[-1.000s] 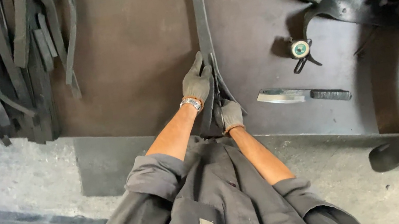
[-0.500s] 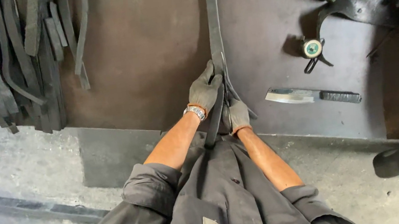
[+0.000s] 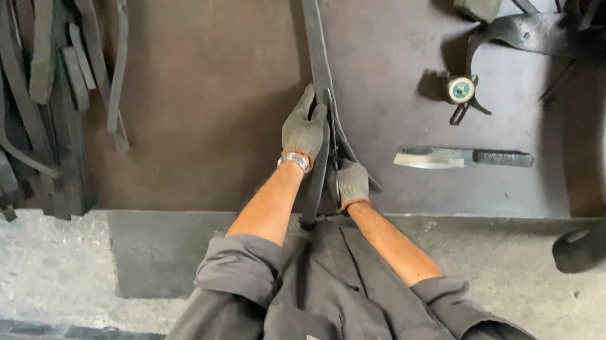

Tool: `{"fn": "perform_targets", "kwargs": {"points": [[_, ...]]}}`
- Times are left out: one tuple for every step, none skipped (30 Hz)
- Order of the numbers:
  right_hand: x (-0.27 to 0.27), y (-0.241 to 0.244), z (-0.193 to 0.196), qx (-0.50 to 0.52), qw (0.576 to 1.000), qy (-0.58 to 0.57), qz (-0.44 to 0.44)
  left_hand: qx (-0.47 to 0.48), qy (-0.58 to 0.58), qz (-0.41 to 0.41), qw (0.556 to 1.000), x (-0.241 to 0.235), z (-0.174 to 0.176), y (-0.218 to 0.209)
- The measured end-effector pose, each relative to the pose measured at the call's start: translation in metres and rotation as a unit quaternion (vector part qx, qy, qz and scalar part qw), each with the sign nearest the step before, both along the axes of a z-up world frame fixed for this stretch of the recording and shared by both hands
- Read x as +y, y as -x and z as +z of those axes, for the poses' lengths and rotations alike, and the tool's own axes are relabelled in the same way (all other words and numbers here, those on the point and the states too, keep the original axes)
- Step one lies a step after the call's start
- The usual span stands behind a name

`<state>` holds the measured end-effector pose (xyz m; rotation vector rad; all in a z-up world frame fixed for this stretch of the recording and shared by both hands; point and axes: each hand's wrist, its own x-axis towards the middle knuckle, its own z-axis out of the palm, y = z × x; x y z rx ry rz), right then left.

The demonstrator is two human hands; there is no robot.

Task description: Measuring and cutting rubber strips on a workshop table using a knife and scissors.

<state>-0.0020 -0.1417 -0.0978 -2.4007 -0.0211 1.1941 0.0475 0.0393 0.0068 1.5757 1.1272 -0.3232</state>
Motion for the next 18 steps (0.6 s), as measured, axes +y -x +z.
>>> {"fn": "perform_targets", "kwargs": {"points": [[0.004,0.000,0.009,0.013,1.000,0.006,-0.016,0.004,0.006,0.010,1.000,-0.001,0.001,0.001],[0.006,-0.002,0.032,0.014,1.000,0.008,-0.021,0.006,0.008,0.005,1.000,-0.004,-0.001,0.008],[0.013,-0.012,0.051,0.026,0.999,-0.010,-0.030,0.010,0.005,-0.005,1.000,-0.003,-0.004,0.009],[0.020,-0.021,0.070,0.038,0.998,-0.028,-0.040,0.014,0.001,-0.014,1.000,-0.001,-0.007,0.009],[0.018,-0.023,0.066,0.039,0.998,-0.028,-0.039,0.015,0.001,-0.013,1.000,-0.005,-0.002,0.013],[0.016,-0.024,0.061,0.033,0.998,-0.043,-0.027,-0.001,0.002,-0.017,1.000,-0.008,0.003,0.018],[0.016,-0.024,0.056,0.029,0.998,-0.060,-0.016,-0.016,0.002,-0.021,1.000,-0.009,0.008,0.023],[0.013,-0.022,0.056,0.031,0.997,-0.062,-0.015,-0.014,0.000,-0.020,1.000,-0.009,0.014,0.024],[0.013,-0.020,0.054,0.026,0.997,-0.067,0.003,-0.015,0.007,-0.023,1.000,-0.007,0.019,0.024],[0.013,-0.019,0.052,0.021,0.997,-0.072,0.021,-0.017,0.013,-0.027,0.999,-0.005,0.023,0.023],[0.011,-0.018,0.048,0.022,0.997,-0.074,0.030,-0.016,0.010,-0.019,1.000,-0.007,0.019,0.025],[0.009,-0.018,0.044,0.025,0.998,-0.055,0.029,-0.007,0.003,-0.027,1.000,-0.008,0.015,0.026],[0.010,-0.016,0.041,0.027,0.999,-0.034,0.021,0.002,-0.002,-0.042,0.999,-0.008,0.010,0.027],[0.015,-0.019,0.049,0.028,0.999,-0.035,0.022,0.003,-0.003,-0.040,0.999,-0.006,0.007,0.027],[0.020,-0.021,0.056,0.014,0.999,-0.043,0.009,0.001,-0.010,-0.050,0.999,-0.005,0.004,0.027],[0.024,-0.024,0.063,-0.001,0.999,-0.050,-0.004,-0.001,-0.016,-0.059,0.998,-0.004,0.000,0.026],[0.018,-0.019,0.052,0.002,0.999,-0.048,-0.005,0.002,-0.013,-0.060,0.998,-0.005,0.005,0.025],[0.013,-0.014,0.042,-0.008,0.999,-0.039,0.011,0.013,-0.008,-0.060,0.998,-0.006,0.010,0.023]]}}
